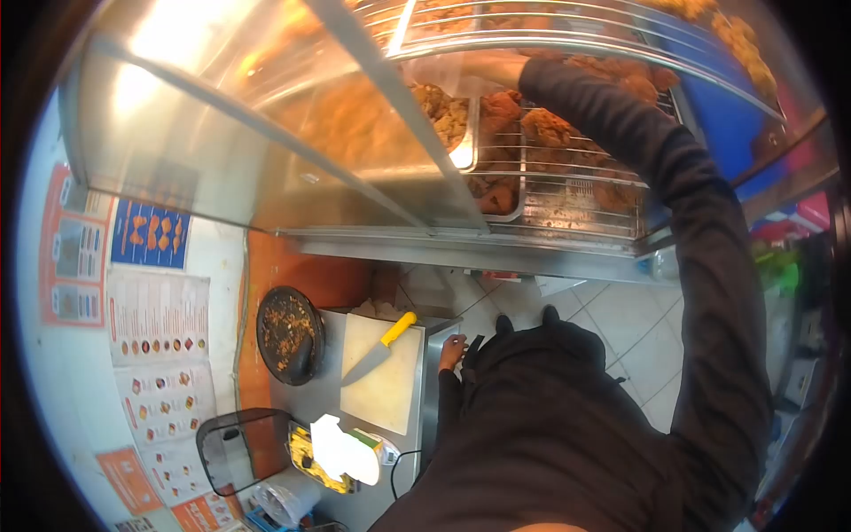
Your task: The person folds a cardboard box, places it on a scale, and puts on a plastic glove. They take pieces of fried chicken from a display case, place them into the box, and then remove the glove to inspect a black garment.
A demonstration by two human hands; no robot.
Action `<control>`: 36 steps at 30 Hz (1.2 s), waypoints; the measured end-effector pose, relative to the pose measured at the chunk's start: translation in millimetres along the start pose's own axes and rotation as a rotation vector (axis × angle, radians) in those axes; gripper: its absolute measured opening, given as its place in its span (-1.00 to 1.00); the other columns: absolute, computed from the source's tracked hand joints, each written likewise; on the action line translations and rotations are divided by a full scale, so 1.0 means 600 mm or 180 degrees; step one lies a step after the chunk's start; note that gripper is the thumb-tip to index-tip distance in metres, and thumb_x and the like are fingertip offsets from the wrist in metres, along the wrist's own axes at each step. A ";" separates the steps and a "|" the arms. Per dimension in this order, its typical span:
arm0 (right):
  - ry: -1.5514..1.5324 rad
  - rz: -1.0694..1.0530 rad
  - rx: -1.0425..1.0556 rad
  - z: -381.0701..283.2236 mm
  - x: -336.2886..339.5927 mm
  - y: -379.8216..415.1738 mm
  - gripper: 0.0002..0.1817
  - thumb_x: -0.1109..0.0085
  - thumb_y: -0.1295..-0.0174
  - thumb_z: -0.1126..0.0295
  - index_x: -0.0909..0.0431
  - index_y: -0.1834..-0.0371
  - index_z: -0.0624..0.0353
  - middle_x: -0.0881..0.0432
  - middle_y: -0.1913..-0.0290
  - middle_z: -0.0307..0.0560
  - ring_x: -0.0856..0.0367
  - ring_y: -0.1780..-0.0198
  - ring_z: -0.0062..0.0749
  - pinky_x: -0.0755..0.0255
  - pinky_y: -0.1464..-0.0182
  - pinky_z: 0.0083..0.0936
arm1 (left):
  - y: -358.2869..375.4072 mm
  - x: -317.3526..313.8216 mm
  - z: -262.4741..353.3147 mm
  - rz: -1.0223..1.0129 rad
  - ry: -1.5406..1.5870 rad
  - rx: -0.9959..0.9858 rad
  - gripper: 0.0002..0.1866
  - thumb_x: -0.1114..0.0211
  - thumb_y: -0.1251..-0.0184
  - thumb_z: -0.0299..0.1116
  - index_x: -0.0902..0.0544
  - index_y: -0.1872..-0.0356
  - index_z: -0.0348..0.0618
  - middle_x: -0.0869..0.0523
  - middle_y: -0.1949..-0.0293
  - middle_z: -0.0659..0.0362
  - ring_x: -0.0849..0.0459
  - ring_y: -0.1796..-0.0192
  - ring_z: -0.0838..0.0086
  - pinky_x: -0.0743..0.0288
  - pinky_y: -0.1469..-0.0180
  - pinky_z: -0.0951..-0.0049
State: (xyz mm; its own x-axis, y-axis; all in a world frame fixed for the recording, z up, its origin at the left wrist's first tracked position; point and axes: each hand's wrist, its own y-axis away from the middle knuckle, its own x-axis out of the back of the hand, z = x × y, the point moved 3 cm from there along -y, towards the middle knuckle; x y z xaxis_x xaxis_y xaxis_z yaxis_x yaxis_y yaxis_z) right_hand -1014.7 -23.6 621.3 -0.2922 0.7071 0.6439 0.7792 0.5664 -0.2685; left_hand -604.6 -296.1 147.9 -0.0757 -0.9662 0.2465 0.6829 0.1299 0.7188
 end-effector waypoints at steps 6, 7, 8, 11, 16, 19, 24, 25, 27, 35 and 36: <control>-0.0534 0.0052 -0.0374 0.005 0.015 0.017 -0.71 -0.11 -0.21 0.14 -0.52 0.24 0.14 -0.49 0.27 -0.31 -0.43 0.25 -0.65 -0.35 0.20 -0.63 | 0.003 0.004 -0.010 -0.0049 -0.0173 -0.0250 -0.56 -0.19 -0.25 -0.06 -0.55 0.06 -0.24 -0.70 0.37 0.08 -0.56 0.50 0.52 -0.39 0.49 0.49; -0.0606 0.0029 -0.0484 0.008 0.015 0.019 -0.71 -0.11 -0.21 0.13 -0.52 0.23 0.14 -0.50 0.27 -0.32 -0.43 0.25 -0.65 -0.35 0.20 -0.64 | 0.002 0.006 -0.014 -0.0043 -0.0216 -0.0324 -0.56 -0.20 -0.25 -0.07 -0.55 0.06 -0.25 -0.70 0.38 0.07 -0.56 0.50 0.51 -0.39 0.48 0.49; -0.0681 -0.0005 -0.0640 0.014 0.017 0.023 -0.70 -0.12 -0.21 0.12 -0.53 0.23 0.13 -0.50 0.26 -0.33 -0.43 0.24 -0.65 -0.35 0.19 -0.64 | 0.002 0.006 -0.018 -0.0037 -0.0255 -0.0399 -0.56 -0.20 -0.25 -0.08 -0.55 0.06 -0.27 -0.70 0.39 0.07 -0.56 0.50 0.51 -0.39 0.48 0.49; -0.1521 0.0343 0.0114 -0.016 0.014 0.056 -0.63 -0.15 -0.16 0.05 -0.55 0.22 0.14 -0.57 0.29 -0.24 -0.47 0.32 -0.57 -0.38 0.27 -0.59 | 0.005 0.007 -0.019 -0.0061 -0.0212 -0.0577 -0.57 -0.21 -0.25 -0.09 -0.55 0.06 -0.27 -0.71 0.37 0.04 -0.56 0.50 0.50 -0.39 0.47 0.49; -0.0381 0.0087 -0.0010 -0.023 0.005 0.039 -0.66 -0.12 -0.18 0.11 -0.53 0.17 0.15 -0.60 0.26 -0.18 -0.51 0.28 -0.47 -0.40 0.23 -0.49 | 0.028 0.004 0.005 -0.0018 -0.0296 -0.0300 -0.59 -0.20 -0.25 -0.12 -0.56 0.07 -0.27 -0.71 0.37 0.04 -0.58 0.47 0.48 -0.40 0.46 0.49; 0.0245 -0.0105 0.0110 -0.040 -0.007 0.030 -0.67 -0.09 -0.19 0.15 -0.53 0.14 0.15 -0.62 0.24 -0.14 -0.54 0.25 -0.40 -0.42 0.21 -0.42 | 0.023 0.002 -0.001 0.0004 -0.0516 -0.0456 -0.59 -0.19 -0.25 -0.12 -0.57 0.08 -0.28 -0.71 0.38 0.05 -0.60 0.45 0.47 -0.42 0.45 0.48; 0.1230 -0.0428 0.0500 -0.095 -0.040 0.003 -0.68 -0.06 -0.20 0.21 -0.51 0.08 0.16 -0.65 0.21 -0.07 -0.59 0.20 -0.29 -0.45 0.17 -0.32 | 0.001 0.003 -0.032 0.0065 -0.0534 -0.0589 -0.57 -0.17 -0.25 -0.07 -0.60 0.12 -0.29 -0.70 0.40 0.07 -0.65 0.39 0.44 -0.47 0.37 0.46; 0.1404 -0.0492 0.0542 -0.110 -0.046 0.000 -0.69 -0.05 -0.21 0.22 -0.51 0.07 0.16 -0.65 0.20 -0.06 -0.60 0.19 -0.27 -0.45 0.16 -0.30 | -0.009 0.005 -0.041 -0.0018 -0.0526 -0.0605 -0.56 -0.17 -0.25 -0.05 -0.61 0.13 -0.29 -0.70 0.40 0.08 -0.66 0.38 0.42 -0.48 0.34 0.46; 0.1686 -0.0622 0.0604 -0.139 -0.060 -0.002 -0.69 -0.03 -0.22 0.24 -0.51 0.05 0.17 -0.67 0.19 -0.03 -0.62 0.18 -0.23 -0.46 0.15 -0.25 | -0.005 0.004 -0.035 0.0119 -0.0744 -0.0420 -0.57 -0.18 -0.24 -0.06 -0.62 0.15 -0.29 -0.71 0.38 0.08 -0.67 0.35 0.40 -0.49 0.32 0.44; 0.1316 -0.0593 0.1271 -0.107 -0.112 -0.027 -0.67 -0.04 -0.18 0.29 -0.49 0.04 0.19 -0.63 0.14 0.08 -0.60 0.15 -0.17 -0.46 0.14 -0.29 | -0.041 -0.008 -0.063 0.0203 -0.0444 -0.1147 -0.60 -0.24 -0.22 -0.11 -0.65 0.22 -0.32 -0.70 0.36 0.06 -0.66 0.32 0.44 -0.50 0.26 0.45; 0.1302 -0.0627 0.1264 -0.108 -0.114 -0.028 -0.67 -0.04 -0.18 0.29 -0.49 0.04 0.19 -0.63 0.14 0.08 -0.60 0.15 -0.17 -0.46 0.14 -0.29 | -0.067 -0.011 -0.090 0.0155 -0.0470 -0.1159 -0.60 -0.24 -0.22 -0.11 -0.65 0.22 -0.32 -0.70 0.36 0.06 -0.66 0.32 0.44 -0.50 0.26 0.45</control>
State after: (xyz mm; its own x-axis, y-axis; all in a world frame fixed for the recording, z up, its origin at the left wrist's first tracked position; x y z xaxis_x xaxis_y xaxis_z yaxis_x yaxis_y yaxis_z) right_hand -971.9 -108.9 628.1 -0.1115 0.3973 0.9109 0.4424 0.8406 -0.3124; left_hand -592.4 -306.9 82.6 -0.1223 -0.9150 0.3844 0.8993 0.0617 0.4329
